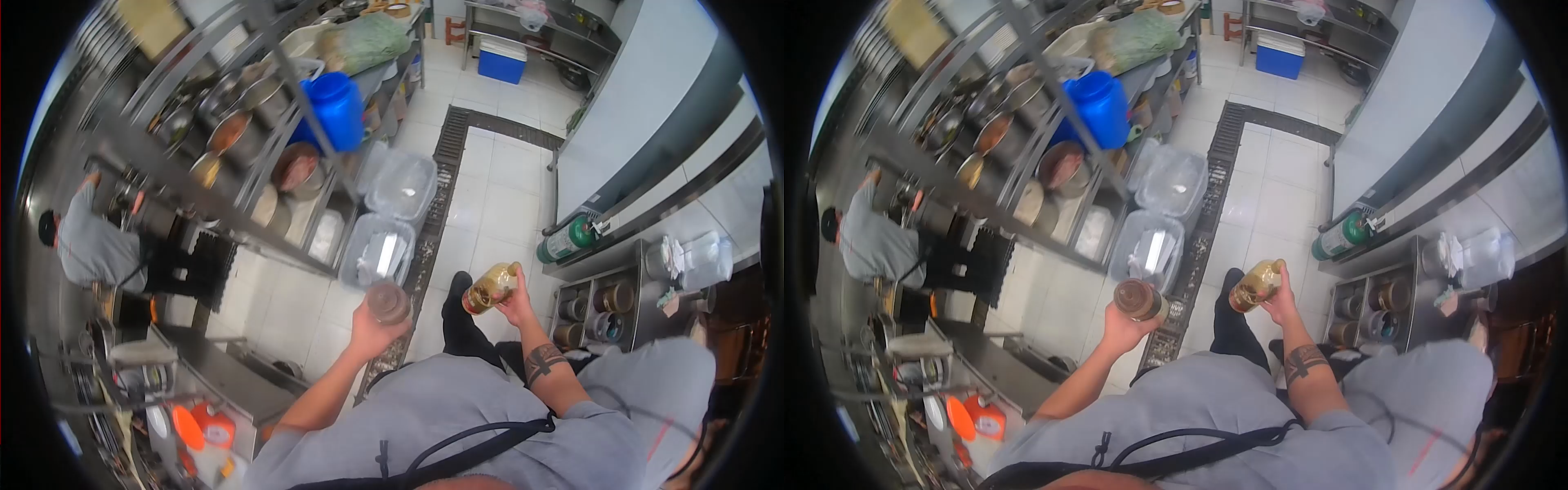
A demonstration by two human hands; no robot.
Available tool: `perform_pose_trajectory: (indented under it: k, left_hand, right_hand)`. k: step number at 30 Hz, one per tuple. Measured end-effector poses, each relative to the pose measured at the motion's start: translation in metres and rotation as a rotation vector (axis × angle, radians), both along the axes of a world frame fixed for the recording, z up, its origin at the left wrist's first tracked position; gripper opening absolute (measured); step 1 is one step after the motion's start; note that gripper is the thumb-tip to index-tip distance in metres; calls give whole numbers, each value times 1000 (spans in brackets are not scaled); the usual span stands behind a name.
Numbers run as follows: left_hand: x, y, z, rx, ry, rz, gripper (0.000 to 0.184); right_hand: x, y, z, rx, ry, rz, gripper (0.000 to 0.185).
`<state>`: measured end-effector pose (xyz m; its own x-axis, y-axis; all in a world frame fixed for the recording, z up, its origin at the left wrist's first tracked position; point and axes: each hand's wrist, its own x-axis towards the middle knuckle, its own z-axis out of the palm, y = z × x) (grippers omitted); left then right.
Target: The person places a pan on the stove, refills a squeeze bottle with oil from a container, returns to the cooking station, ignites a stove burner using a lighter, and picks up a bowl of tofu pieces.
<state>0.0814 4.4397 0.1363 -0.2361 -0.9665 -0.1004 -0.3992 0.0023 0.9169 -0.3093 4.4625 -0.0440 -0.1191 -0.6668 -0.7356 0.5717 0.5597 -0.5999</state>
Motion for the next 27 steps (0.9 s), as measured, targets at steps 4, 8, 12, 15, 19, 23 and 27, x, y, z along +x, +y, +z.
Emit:
perform_pose_trajectory:
  k: [4,8,12,15,19,23,27]
  left_hand:
    - [-85,-106,8,-23,108,-24,58]
    - [-162,-211,31,-74,127,-20,57]
    - [-210,-311,36,-13,3,-32,64]
    - [-248,-384,43,8,30,-19,67]
    - [-298,-492,24,58,40,-20,68]
    - [-343,-612,7,13,96,-29,55]
    - [-393,-739,-2,47,138,-118,67]
  right_hand:
    - [-71,-72,-16,65,-41,-51,131]
    - [-145,-159,-13,126,-33,29,130]
    - [-211,-254,2,105,-9,125,120]
    - [-254,-326,3,93,14,24,114]
    - [-304,-422,11,87,98,-67,104]
    - [-360,-496,19,171,187,-133,104]
    - [-421,-554,32,234,195,-278,107]
